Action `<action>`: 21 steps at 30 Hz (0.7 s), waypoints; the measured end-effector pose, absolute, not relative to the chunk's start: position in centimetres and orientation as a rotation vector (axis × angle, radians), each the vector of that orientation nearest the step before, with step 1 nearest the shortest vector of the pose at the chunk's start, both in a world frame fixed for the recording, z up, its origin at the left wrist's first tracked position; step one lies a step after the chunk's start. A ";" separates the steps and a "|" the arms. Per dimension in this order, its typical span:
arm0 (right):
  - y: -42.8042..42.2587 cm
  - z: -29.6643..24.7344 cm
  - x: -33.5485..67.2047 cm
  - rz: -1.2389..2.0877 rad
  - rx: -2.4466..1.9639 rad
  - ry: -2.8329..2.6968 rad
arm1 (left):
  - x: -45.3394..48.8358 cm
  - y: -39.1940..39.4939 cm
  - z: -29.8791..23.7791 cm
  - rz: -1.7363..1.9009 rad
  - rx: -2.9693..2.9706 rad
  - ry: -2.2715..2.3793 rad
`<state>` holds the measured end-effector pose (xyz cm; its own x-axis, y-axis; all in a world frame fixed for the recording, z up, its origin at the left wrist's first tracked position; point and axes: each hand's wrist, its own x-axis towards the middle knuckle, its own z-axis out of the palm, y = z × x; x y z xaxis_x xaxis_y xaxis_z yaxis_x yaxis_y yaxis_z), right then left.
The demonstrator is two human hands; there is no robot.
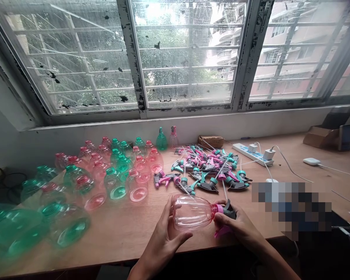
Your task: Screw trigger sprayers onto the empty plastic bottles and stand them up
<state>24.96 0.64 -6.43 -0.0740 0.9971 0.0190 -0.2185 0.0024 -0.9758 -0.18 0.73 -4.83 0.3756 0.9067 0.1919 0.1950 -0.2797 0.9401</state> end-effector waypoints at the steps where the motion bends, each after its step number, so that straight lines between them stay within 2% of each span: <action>1: 0.7 -6.4 25.0 1.350 -1.002 -1.104 | -0.2 0.8 -4.8 0.966 1.713 0.981; 21: 0.7 -6.4 24.9 1.364 -0.964 -1.072 | -0.4 1.0 -5.6 1.024 1.865 0.998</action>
